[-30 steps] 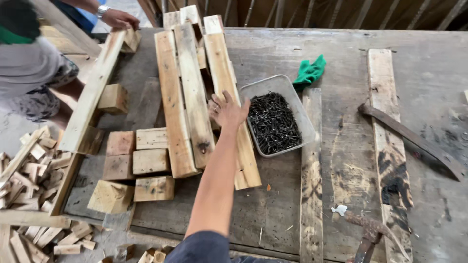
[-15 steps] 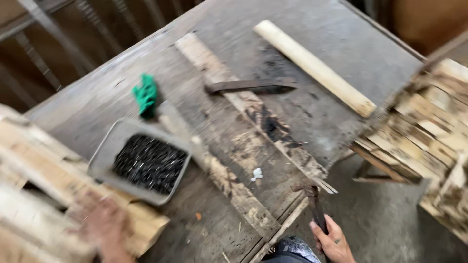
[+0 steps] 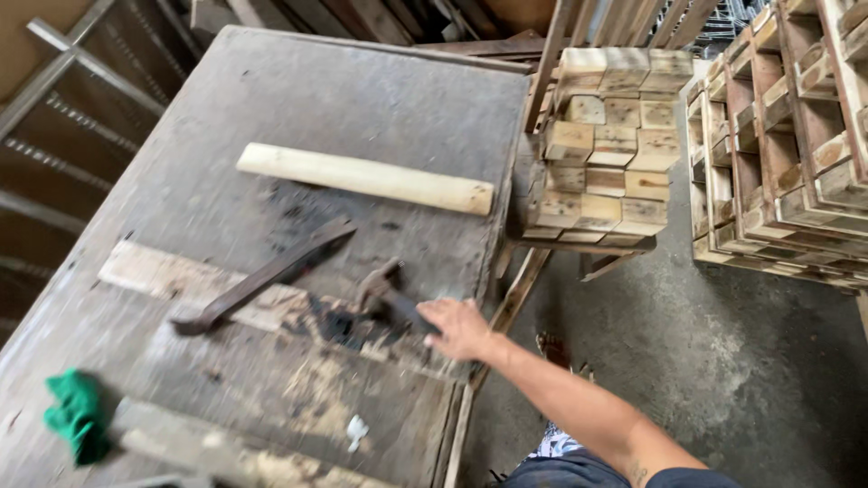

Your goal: The person repeatedly hammers nails into wooden planks and blocks using a hammer. They pick up nails from a nearby container, position them on the wood, and drive them in. The person also flips and repositions the wood pieces during the process.

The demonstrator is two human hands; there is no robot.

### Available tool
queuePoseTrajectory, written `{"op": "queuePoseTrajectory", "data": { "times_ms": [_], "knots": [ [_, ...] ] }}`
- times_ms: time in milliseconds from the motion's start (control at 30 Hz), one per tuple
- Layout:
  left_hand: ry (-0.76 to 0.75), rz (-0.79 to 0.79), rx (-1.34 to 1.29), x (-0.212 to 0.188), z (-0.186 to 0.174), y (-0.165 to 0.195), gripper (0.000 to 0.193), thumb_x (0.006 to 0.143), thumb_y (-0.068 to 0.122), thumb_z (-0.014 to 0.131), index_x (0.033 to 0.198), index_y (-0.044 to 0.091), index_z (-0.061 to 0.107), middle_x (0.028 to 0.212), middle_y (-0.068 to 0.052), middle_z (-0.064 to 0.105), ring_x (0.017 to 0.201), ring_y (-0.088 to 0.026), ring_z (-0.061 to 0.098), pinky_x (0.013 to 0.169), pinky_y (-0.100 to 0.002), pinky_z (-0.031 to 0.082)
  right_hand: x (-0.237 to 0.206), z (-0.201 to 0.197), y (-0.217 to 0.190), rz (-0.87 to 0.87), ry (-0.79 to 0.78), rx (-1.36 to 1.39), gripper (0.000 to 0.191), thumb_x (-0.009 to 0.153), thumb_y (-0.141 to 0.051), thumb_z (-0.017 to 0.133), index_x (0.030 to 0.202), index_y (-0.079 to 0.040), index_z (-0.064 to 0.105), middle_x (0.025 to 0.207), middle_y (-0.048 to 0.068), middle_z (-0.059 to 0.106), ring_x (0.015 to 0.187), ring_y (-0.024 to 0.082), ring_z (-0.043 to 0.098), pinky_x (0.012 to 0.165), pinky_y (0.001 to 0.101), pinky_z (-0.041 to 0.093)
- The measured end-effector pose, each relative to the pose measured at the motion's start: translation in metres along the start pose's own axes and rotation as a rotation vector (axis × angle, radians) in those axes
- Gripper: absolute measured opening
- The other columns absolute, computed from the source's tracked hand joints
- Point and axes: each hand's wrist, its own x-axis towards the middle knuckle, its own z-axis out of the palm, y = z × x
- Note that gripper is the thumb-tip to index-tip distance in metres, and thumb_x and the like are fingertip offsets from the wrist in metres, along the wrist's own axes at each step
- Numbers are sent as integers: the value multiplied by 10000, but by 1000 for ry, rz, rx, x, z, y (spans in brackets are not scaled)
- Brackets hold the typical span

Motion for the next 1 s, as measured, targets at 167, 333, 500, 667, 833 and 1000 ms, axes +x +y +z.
{"op": "queuePoseTrajectory", "data": {
  "times_ms": [167,333,500,667,833,1000],
  "knots": [
    [-336,111,-523,-49,94,188,505,929,246,603,1390,50,534,1330,-152,570,1221,-258,554,987,-438,474,-47,-24,126,-56,61,499,495,902,-284,729,1331,-51,649,1410,184,626,1352,360,531,1083,523,431],
    [-816,25,-804,-135,187,423,469,932,198,639,1358,18,567,1243,-161,661,1147,-232,657,958,-376,561,-109,-90,370,655,92,839,451,842,-193,760,1271,-93,661,1159,86,762,982,177,769,790,351,671],
    [-1017,-205,-767,-120,426,564,448,965,282,607,1292,-25,616,1261,-184,682,1175,-289,637,1001,-388,489,-154,-157,593,865,594,661,534,819,-161,830,1303,-45,638,1081,65,751,972,190,714,837,354,602],
    [-993,-164,-509,-86,569,621,640,957,418,653,1353,-75,561,1302,-285,640,1223,-393,619,1049,-442,484,-123,-215,677,913,976,813,779,819,-193,873,1474,-18,489,1332,183,625,1195,259,621,984,417,544],
    [-1132,-92,-519,-83,588,675,687,920,441,714,1393,-14,511,1340,-267,577,1254,-399,561,1049,-465,447,-44,-227,665,1080,727,787,858,825,-230,893,1525,-87,419,1445,201,494,1309,316,494,1002,488,495],
    [-1092,-90,-554,-117,553,667,683,796,435,780,1350,89,582,1255,-194,653,1165,-358,633,990,-455,493,-62,-185,641,1036,807,927,816,717,-306,849,1428,-63,530,1337,149,641,1213,332,664,991,482,567]
  ]
}}
